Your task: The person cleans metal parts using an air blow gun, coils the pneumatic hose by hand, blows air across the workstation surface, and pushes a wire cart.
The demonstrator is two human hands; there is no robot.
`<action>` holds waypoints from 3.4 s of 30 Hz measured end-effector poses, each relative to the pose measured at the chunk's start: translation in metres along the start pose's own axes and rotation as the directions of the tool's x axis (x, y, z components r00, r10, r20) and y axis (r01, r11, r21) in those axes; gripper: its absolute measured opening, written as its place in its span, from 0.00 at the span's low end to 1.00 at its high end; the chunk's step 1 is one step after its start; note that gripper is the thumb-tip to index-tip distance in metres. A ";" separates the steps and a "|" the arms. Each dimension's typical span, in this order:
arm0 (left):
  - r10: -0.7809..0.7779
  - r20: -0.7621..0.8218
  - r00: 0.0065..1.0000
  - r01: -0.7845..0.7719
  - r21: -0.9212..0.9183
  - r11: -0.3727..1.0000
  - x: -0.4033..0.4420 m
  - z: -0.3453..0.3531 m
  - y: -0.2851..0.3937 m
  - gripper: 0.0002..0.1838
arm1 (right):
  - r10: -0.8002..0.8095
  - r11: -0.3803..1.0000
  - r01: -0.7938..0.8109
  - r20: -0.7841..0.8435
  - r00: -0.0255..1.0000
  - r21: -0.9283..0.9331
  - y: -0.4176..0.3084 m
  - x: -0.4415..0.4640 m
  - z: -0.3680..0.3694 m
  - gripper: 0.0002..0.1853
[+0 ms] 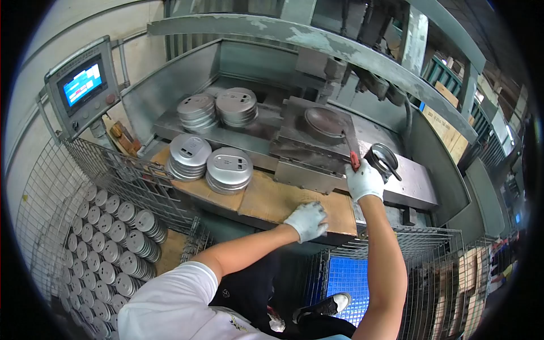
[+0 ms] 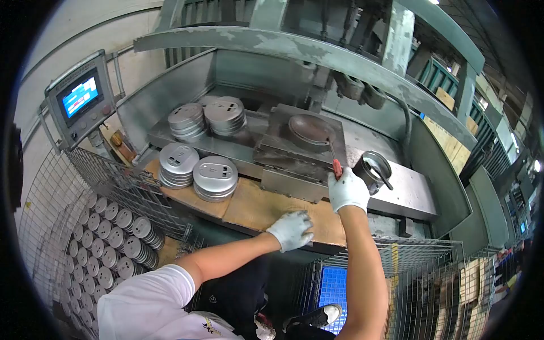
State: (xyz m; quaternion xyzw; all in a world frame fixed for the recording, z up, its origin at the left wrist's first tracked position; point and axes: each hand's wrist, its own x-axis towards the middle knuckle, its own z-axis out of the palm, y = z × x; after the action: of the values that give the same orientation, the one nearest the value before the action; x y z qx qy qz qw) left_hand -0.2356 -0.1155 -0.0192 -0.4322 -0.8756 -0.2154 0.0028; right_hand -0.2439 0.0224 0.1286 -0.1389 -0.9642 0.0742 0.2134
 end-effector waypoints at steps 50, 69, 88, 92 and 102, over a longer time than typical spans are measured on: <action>0.191 -0.267 0.944 -0.230 -0.124 0.965 0.029 0.024 0.024 0.16 | 0.756 0.346 -0.182 -0.158 0.636 0.920 0.222 -0.086 0.007 0.10; 0.068 0.141 0.988 -0.016 -0.344 0.939 0.160 0.052 0.162 0.42 | 0.100 0.993 -0.084 -0.225 0.969 0.082 0.226 -0.165 0.050 0.25; -0.077 -0.041 0.996 0.068 -0.180 0.981 0.149 0.080 0.154 0.25 | -0.030 0.983 -0.075 0.552 0.833 0.168 0.165 -0.263 0.091 0.18; -0.074 -0.034 0.997 0.067 -0.168 0.984 0.150 0.080 0.156 0.25 | 0.011 0.981 -0.121 0.586 0.811 0.149 0.169 -0.263 0.079 0.18; -0.049 -0.146 0.988 -0.031 -0.499 0.866 0.150 0.087 0.118 0.16 | -0.008 0.976 -0.102 0.504 0.864 0.191 0.187 -0.276 0.086 0.20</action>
State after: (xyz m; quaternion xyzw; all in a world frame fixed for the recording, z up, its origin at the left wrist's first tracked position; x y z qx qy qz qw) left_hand -0.2249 0.0937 -0.0250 -0.3961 -0.7892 -0.4673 -0.0427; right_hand 0.0030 0.1106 -0.0948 -0.1151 -0.9693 0.2147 -0.0332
